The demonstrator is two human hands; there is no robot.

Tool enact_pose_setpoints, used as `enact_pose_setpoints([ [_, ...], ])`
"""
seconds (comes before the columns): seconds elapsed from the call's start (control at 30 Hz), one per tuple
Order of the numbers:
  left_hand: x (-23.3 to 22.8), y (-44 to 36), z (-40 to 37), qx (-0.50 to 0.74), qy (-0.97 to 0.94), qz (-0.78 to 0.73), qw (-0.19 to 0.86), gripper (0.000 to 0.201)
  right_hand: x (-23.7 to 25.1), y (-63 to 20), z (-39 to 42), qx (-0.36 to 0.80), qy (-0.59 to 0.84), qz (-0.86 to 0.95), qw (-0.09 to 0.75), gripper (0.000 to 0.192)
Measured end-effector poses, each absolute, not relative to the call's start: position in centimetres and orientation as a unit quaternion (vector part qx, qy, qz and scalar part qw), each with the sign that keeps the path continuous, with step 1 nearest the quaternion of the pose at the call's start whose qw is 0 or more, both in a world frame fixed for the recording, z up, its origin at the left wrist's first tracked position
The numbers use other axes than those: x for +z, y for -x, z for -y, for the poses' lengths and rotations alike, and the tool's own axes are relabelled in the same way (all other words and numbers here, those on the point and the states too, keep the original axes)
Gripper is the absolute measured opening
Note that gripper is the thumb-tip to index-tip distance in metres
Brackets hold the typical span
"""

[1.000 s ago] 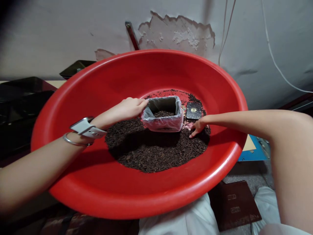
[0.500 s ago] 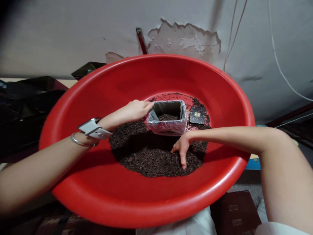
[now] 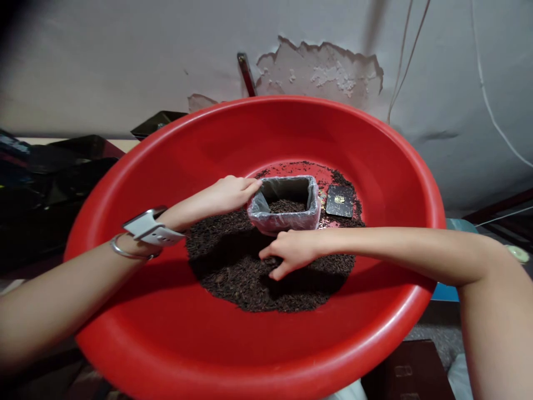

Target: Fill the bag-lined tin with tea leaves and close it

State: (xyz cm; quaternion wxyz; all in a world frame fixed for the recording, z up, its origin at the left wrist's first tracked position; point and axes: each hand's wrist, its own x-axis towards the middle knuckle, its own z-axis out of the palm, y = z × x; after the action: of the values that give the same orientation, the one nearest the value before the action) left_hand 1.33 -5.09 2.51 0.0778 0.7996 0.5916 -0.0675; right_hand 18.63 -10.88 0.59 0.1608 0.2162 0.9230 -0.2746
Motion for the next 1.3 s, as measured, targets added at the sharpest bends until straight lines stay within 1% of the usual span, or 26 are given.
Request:
enact_pose_setpoints([
  [0.07,2.6,-1.4,5.2,-0.063,-0.8,-0.592,0.079,0.055,2.2,-18.7,10.6,-0.286,-0.206,-0.933,0.068,0.028],
  [0.13,2.7,-1.4,5.3,-0.055,-0.803,-0.588,0.081,0.052,3.6,-18.8,9.7,-0.283,-0.205,-0.936,-0.032,0.02],
  [0.23,2.9,-1.5,5.5,-0.051,-0.803,-0.587,0.091,0.048,4.7,-19.4,7.7,-0.22,-0.249,-0.927,-0.175,0.021],
  [0.27,3.0,-1.5,5.5,-0.05,-0.801,-0.589,0.094,0.048,4.7,-19.7,6.9,-0.199,-0.264,-0.922,-0.202,0.024],
  [0.3,3.0,-1.5,5.5,-0.049,-0.797,-0.593,0.097,0.05,4.6,-20.0,6.3,-0.183,-0.274,-0.92,-0.21,0.028],
  [0.4,2.9,-1.5,5.4,-0.044,-0.789,-0.604,0.1,0.055,3.8,-20.8,5.0,-0.144,-0.282,-0.935,-0.159,0.038],
  [0.47,2.7,-1.4,5.2,-0.048,-0.783,-0.612,0.099,0.055,3.5,-21.1,5.0,-0.099,-0.278,-0.947,-0.129,0.036],
  [0.57,2.4,-1.2,5.0,-0.047,-0.781,-0.614,0.102,0.053,3.5,-20.8,6.3,-0.034,-0.255,-0.955,-0.146,0.027],
  [0.63,2.2,-1.1,4.9,-0.038,-0.788,-0.605,0.105,0.051,3.8,-20.3,7.7,-0.022,-0.227,-0.959,-0.166,0.025],
  [0.67,2.2,-1.0,4.9,-0.033,-0.79,-0.603,0.107,0.05,4.0,-20.0,8.5,-0.028,-0.21,-0.965,-0.158,0.026],
  [0.7,2.1,-1.0,4.8,-0.031,-0.789,-0.603,0.108,0.051,4.0,-19.8,9.4,-0.041,-0.189,-0.973,-0.13,0.027],
  [0.73,2.1,-1.0,4.8,-0.031,-0.787,-0.606,0.109,0.052,3.8,-19.5,10.2,-0.06,-0.165,-0.981,-0.085,0.028],
  [0.8,2.1,-1.0,4.8,-0.035,-0.779,-0.617,0.107,0.055,2.9,-19.1,11.8,-0.107,-0.124,-0.985,0.048,0.036],
  [0.83,2.0,-1.1,4.7,-0.036,-0.776,-0.621,0.105,0.056,2.0,-19.0,12.4,-0.13,-0.118,-0.976,0.128,0.047],
  [0.87,2.0,-1.1,4.7,-0.036,-0.775,-0.623,0.102,0.055,1.0,-19.0,12.8,-0.148,-0.125,-0.959,0.207,0.062],
  [0.93,2.0,-1.1,4.7,-0.036,-0.776,-0.622,0.097,0.054,-1.3,-19.0,13.4,-0.169,-0.169,-0.908,0.343,0.09],
  [0.97,2.0,-1.1,4.7,-0.036,-0.777,-0.621,0.095,0.054,-2.4,-19.1,13.5,-0.172,-0.193,-0.886,0.386,0.097],
  [1.0,2.0,-1.1,4.7,-0.036,-0.779,-0.618,0.094,0.054,-3.4,-19.2,13.5,-0.171,-0.209,-0.873,0.405,0.098],
  [1.03,2.0,-1.1,4.7,-0.036,-0.781,-0.616,0.094,0.053,-4.3,-19.3,13.5,-0.168,-0.215,-0.873,0.404,0.096],
  [1.13,2.0,-1.0,4.7,-0.035,-0.784,-0.613,0.098,0.053,-5.8,-19.6,13.4,-0.162,-0.198,-0.9,0.352,0.085],
  [1.2,2.0,-1.0,4.6,-0.035,-0.784,-0.611,0.102,0.052,-6.0,-19.6,13.3,-0.165,-0.188,-0.91,0.331,0.08],
  [1.3,1.9,-0.9,4.6,-0.031,-0.788,-0.607,0.104,0.052,-6.0,-19.7,13.1,-0.181,-0.195,-0.909,0.321,0.072],
])
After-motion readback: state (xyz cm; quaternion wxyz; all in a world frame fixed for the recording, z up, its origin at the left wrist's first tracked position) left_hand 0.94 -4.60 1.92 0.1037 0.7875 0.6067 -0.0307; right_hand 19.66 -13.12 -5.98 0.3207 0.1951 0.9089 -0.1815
